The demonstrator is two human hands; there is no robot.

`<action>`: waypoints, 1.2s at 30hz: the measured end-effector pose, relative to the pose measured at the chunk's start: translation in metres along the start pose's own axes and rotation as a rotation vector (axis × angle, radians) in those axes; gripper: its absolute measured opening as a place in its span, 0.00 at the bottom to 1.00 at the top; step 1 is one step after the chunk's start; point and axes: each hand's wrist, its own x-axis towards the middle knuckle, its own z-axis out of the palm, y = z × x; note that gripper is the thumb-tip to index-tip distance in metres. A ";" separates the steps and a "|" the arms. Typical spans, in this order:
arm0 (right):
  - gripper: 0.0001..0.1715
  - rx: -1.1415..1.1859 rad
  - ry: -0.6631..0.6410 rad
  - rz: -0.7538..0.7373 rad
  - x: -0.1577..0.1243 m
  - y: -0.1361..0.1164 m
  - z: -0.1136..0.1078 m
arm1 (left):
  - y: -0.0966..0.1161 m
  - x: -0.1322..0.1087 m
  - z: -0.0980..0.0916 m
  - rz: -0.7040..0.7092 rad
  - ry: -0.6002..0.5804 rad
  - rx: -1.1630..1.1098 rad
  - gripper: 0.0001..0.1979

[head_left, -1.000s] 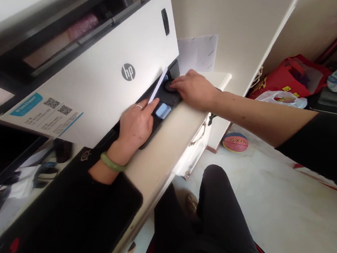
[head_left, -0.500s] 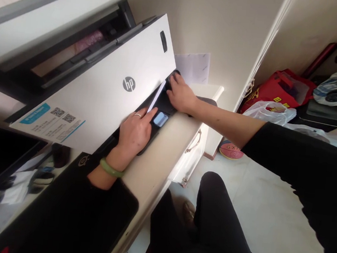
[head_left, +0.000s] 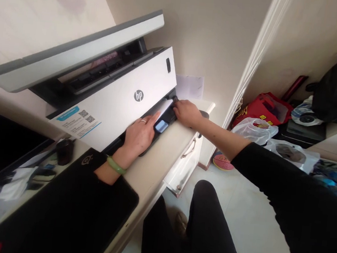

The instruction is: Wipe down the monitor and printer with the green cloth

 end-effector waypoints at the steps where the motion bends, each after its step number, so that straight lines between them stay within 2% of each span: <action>1: 0.29 -0.002 0.018 0.019 -0.003 0.000 -0.001 | 0.000 -0.001 -0.001 0.004 -0.002 -0.001 0.31; 7: 0.30 0.013 0.123 0.111 -0.021 0.007 -0.001 | 0.001 -0.002 -0.004 0.025 -0.051 -0.008 0.28; 12: 0.30 0.041 0.193 0.112 -0.036 0.010 0.001 | 0.001 -0.002 -0.002 0.028 -0.092 -0.051 0.26; 16: 0.30 0.079 0.242 0.071 -0.048 0.010 0.009 | -0.002 -0.001 0.005 0.035 -0.075 -0.129 0.25; 22: 0.24 0.208 0.422 -0.103 -0.075 0.008 0.035 | -0.008 -0.001 0.015 0.074 -0.022 -0.175 0.25; 26: 0.21 0.264 0.497 -0.181 -0.102 -0.005 0.049 | -0.005 -0.002 0.013 0.063 -0.015 -0.189 0.23; 29: 0.20 0.417 0.501 -0.187 -0.122 -0.022 0.055 | 0.002 -0.006 0.006 0.035 -0.031 -0.190 0.23; 33: 0.21 0.638 0.443 -0.211 -0.148 -0.049 0.058 | 0.013 -0.016 -0.008 0.005 0.025 -0.264 0.23; 36: 0.27 0.718 0.337 -0.260 -0.167 -0.073 0.050 | 0.021 -0.033 -0.019 0.000 0.068 -0.476 0.24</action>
